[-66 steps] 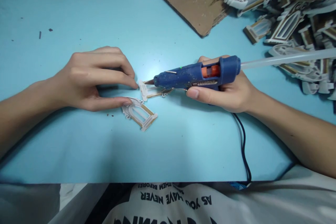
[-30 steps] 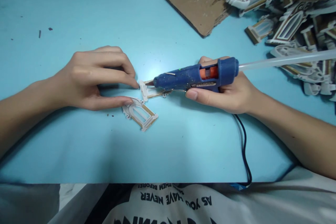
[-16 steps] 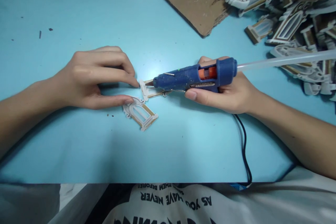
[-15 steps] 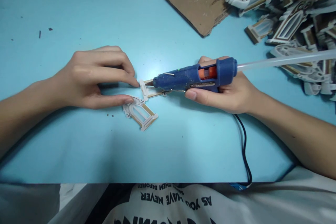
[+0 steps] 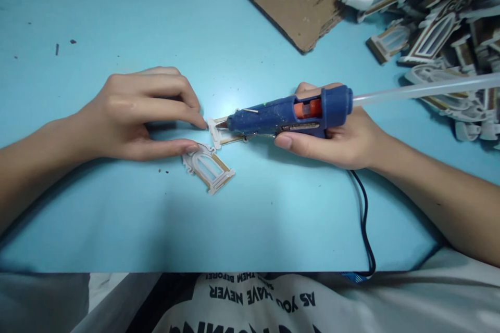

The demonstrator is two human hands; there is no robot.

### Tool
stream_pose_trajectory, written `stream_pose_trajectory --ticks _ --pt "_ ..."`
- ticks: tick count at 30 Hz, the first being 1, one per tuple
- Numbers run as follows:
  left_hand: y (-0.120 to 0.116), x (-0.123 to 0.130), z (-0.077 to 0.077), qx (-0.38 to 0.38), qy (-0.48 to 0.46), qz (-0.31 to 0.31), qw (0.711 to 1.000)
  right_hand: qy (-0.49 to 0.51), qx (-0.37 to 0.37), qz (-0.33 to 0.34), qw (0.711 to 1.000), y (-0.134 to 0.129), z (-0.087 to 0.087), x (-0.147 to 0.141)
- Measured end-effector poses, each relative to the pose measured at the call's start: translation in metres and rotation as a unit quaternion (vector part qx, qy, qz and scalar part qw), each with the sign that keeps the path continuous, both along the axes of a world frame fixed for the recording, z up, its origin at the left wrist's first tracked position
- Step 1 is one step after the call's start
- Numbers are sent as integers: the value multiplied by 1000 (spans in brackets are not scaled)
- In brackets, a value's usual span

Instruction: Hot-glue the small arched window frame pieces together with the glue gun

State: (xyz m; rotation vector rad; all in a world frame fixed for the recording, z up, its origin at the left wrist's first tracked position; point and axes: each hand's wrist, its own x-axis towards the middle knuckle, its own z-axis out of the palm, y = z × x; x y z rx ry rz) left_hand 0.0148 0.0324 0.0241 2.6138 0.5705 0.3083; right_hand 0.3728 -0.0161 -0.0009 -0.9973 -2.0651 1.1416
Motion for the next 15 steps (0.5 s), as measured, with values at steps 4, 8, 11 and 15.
stream_pose_trajectory --ticks 4,8,11,15 --pt "0 0 0 -6 -19 -1 1000 7 33 26 999 0 -1 0" --pt "2 0 2 -27 -6 4 1000 11 49 26 998 0 -2 1" --pt "3 1 2 -35 -11 5 999 6 52 29 998 0 -3 2" --pt "3 1 1 -24 -32 0 999 6 56 29 998 1 -3 2"
